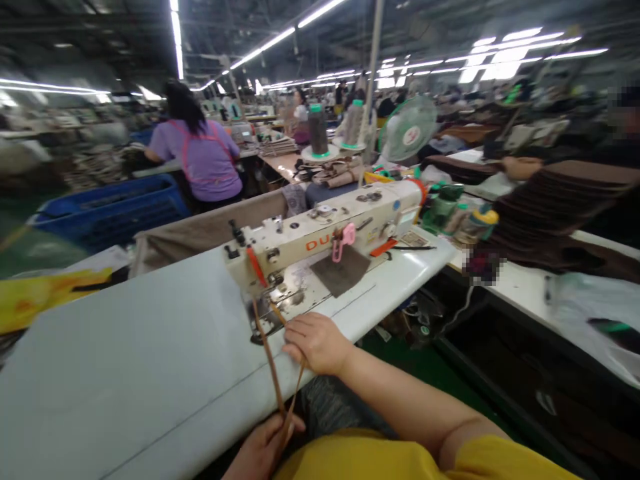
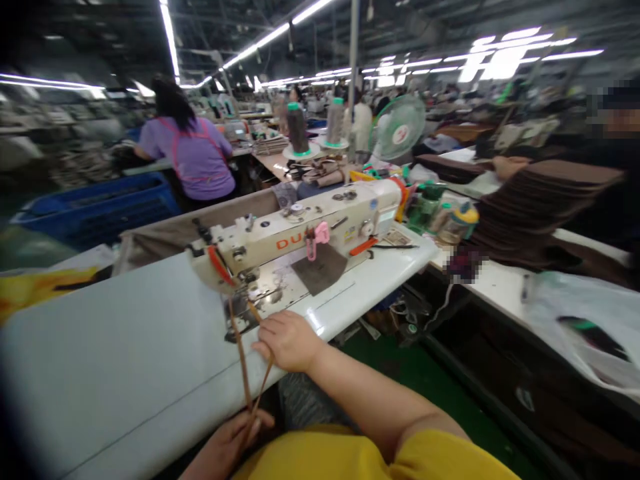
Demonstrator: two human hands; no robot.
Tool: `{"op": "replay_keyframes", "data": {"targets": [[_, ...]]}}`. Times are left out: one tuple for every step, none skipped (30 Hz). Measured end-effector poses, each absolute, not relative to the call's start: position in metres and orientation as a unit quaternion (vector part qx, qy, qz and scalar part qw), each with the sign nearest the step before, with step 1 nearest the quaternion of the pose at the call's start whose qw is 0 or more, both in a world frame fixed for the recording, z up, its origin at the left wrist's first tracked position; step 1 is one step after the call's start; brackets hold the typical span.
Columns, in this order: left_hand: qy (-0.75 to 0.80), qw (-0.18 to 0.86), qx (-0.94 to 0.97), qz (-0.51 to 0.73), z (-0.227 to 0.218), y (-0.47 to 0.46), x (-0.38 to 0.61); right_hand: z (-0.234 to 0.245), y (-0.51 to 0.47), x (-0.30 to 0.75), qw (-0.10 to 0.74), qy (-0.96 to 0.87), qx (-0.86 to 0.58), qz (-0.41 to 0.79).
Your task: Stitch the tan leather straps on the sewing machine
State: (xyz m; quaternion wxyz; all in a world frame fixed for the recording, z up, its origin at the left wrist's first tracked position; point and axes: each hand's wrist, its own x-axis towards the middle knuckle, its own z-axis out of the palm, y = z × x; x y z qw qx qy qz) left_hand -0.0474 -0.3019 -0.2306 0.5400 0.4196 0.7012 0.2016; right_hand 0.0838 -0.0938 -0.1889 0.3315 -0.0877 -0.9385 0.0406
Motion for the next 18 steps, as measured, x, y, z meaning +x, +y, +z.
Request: {"op": "replay_keyframes", "data": {"targets": [[0.691,0.548,0.410,0.230,-0.232,-0.305,-0.048,-0.188,-0.094,0.084,0.335,-0.937,-0.086,0.051],[0.689,0.554,0.401,0.239,-0.230,-0.307,-0.049,-0.187,-0.093,0.083,0.341,-0.934,-0.085,0.060],[0.689,0.559,0.396,0.236,-0.226,-0.308,-0.049,-0.187,-0.093,0.083,0.347,-0.932,-0.086,0.065],[0.686,0.558,0.399,0.242,-0.220,-0.307,-0.049,-0.187,-0.092,0.083,0.354,-0.929,-0.088,0.067],[0.681,0.556,0.405,0.251,-0.213,-0.306,-0.049,-0.188,-0.092,0.082,0.354,-0.929,-0.087,0.067],[0.674,0.554,0.413,0.262,-0.206,-0.305,-0.049,-0.188,-0.091,0.082,0.353,-0.929,-0.087,0.065],[0.668,0.551,0.418,0.275,-0.199,-0.303,-0.049,-0.188,-0.092,0.081,0.352,-0.930,-0.085,0.062],[0.664,0.550,0.420,0.285,-0.194,-0.302,-0.048,-0.188,-0.092,0.081,0.350,-0.931,-0.085,0.059],[0.662,0.550,0.419,0.290,-0.191,-0.301,-0.048,-0.188,-0.092,0.081,0.349,-0.932,-0.085,0.056],[0.663,0.551,0.418,0.287,-0.189,-0.301,-0.049,-0.188,-0.092,0.081,0.348,-0.932,-0.084,0.054],[0.665,0.554,0.417,0.279,-0.190,-0.301,-0.049,-0.188,-0.092,0.081,0.349,-0.932,-0.085,0.054],[0.667,0.557,0.418,0.265,-0.192,-0.302,-0.050,-0.187,-0.092,0.081,0.349,-0.932,-0.085,0.054],[0.672,0.557,0.420,0.249,-0.195,-0.303,-0.051,-0.187,-0.092,0.081,0.348,-0.932,-0.085,0.055],[0.676,0.556,0.422,0.235,-0.198,-0.303,-0.051,-0.187,-0.092,0.081,0.349,-0.932,-0.085,0.055],[0.680,0.553,0.424,0.230,-0.200,-0.304,-0.052,-0.186,-0.092,0.081,0.349,-0.932,-0.085,0.055],[0.681,0.549,0.426,0.233,-0.202,-0.304,-0.052,-0.186,-0.092,0.081,0.350,-0.931,-0.085,0.053],[0.681,0.544,0.426,0.244,-0.202,-0.304,-0.053,-0.186,-0.092,0.082,0.352,-0.931,-0.085,0.051],[0.678,0.541,0.425,0.258,-0.202,-0.304,-0.053,-0.186,-0.092,0.082,0.353,-0.931,-0.086,0.048]]}}
